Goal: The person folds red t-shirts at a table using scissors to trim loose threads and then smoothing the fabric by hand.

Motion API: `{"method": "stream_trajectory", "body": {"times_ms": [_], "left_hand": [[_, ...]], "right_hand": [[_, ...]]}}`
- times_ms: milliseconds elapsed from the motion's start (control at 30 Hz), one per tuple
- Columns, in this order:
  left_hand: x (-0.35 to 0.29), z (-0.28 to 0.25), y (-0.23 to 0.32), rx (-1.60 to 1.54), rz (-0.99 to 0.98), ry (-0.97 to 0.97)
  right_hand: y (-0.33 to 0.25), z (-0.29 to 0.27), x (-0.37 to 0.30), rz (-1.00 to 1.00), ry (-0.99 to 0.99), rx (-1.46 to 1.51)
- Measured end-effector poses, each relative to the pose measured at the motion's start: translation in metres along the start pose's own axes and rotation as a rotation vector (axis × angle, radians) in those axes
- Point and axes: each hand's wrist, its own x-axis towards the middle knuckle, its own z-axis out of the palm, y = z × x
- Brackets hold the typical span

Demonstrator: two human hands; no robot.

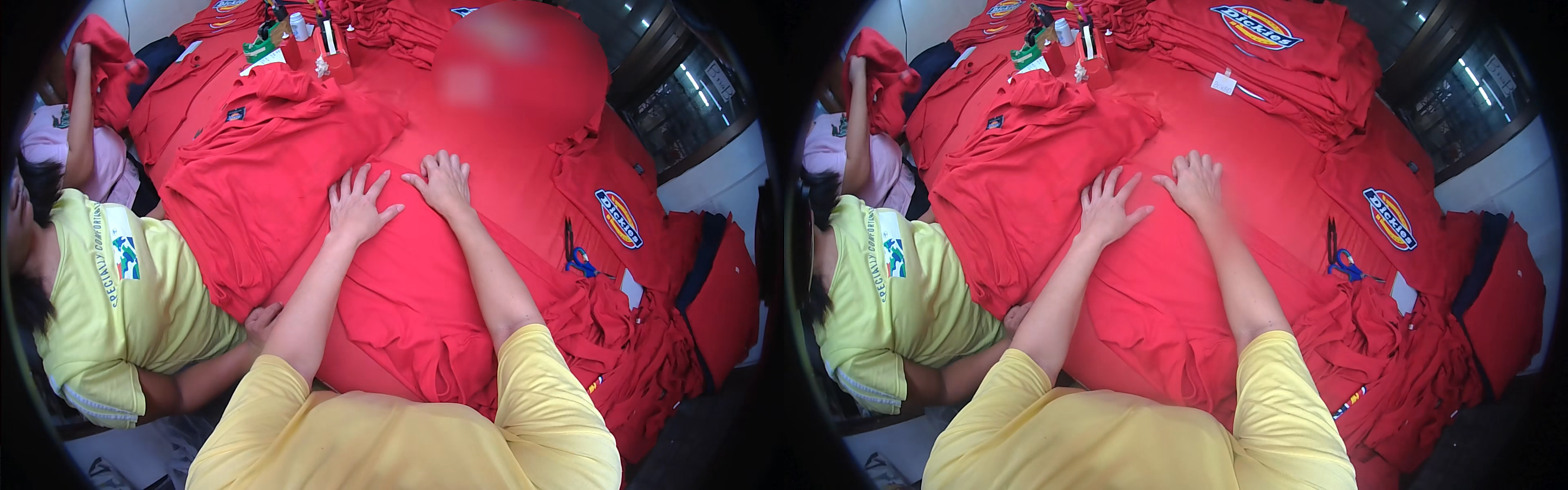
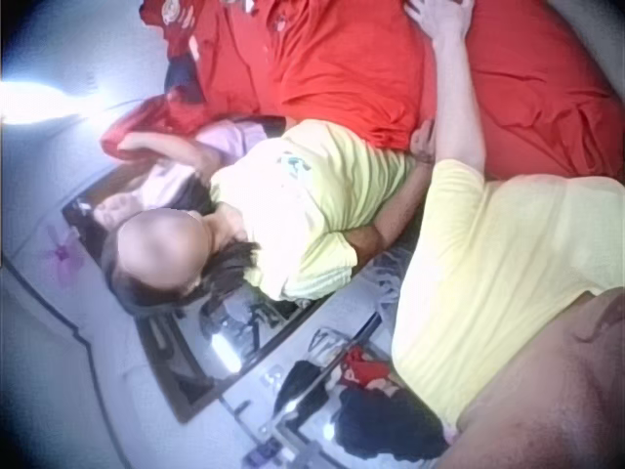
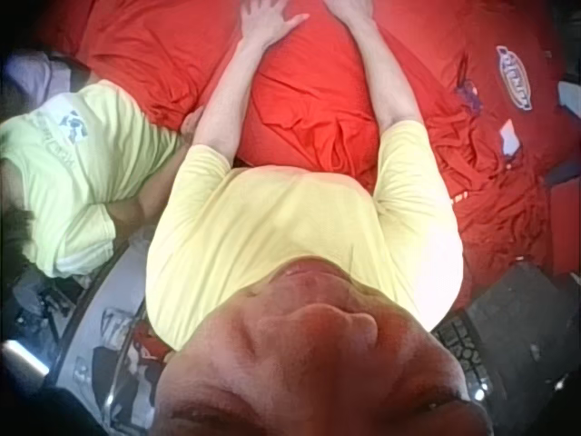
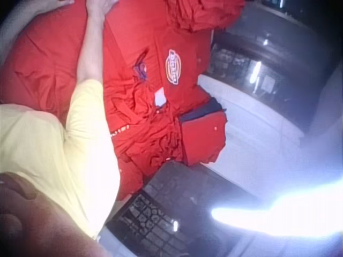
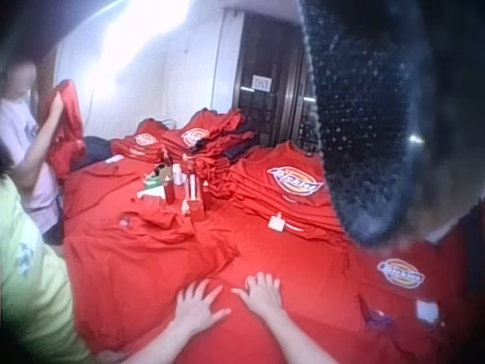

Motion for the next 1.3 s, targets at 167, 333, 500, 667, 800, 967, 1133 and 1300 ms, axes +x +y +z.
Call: {"method": "stream_trajectory", "body": {"times_ms": [167, 333, 500, 667, 800, 967, 1133, 1300], "left_hand": [[-0.002, -0.001, -0.002, 0.008, -0.013, -0.071], [-0.005, -0.003, -0.002, 0.018, -0.010, -0.098], [-0.006, 0.000, -0.001, 0.031, 0.001, -0.021], [-0.009, 0.012, 0.002, 0.035, 0.088, 0.196], [-0.030, 0.023, 0.047, -0.121, 0.285, 0.252], [-0.058, 0.046, 0.074, -0.082, 0.409, 0.218], [-0.066, 0.039, 0.070, -0.074, 0.394, 0.162], [-0.067, 0.040, 0.072, -0.051, 0.378, 0.164]], "right_hand": [[-0.010, -0.014, -0.001, -0.010, -0.032, -0.066], [-0.003, 0.000, 0.000, 0.015, 0.040, -0.071], [0.002, -0.005, 0.004, 0.058, -0.048, 0.021], [0.026, -0.035, 0.003, 0.195, -0.205, 0.317], [0.034, -0.047, -0.039, 0.189, -0.079, 0.130], [0.028, -0.017, -0.053, 0.227, 0.057, 0.032], [0.024, -0.017, -0.049, 0.270, 0.001, 0.023], [0.017, -0.021, -0.047, 0.313, -0.055, 0.055]]}}
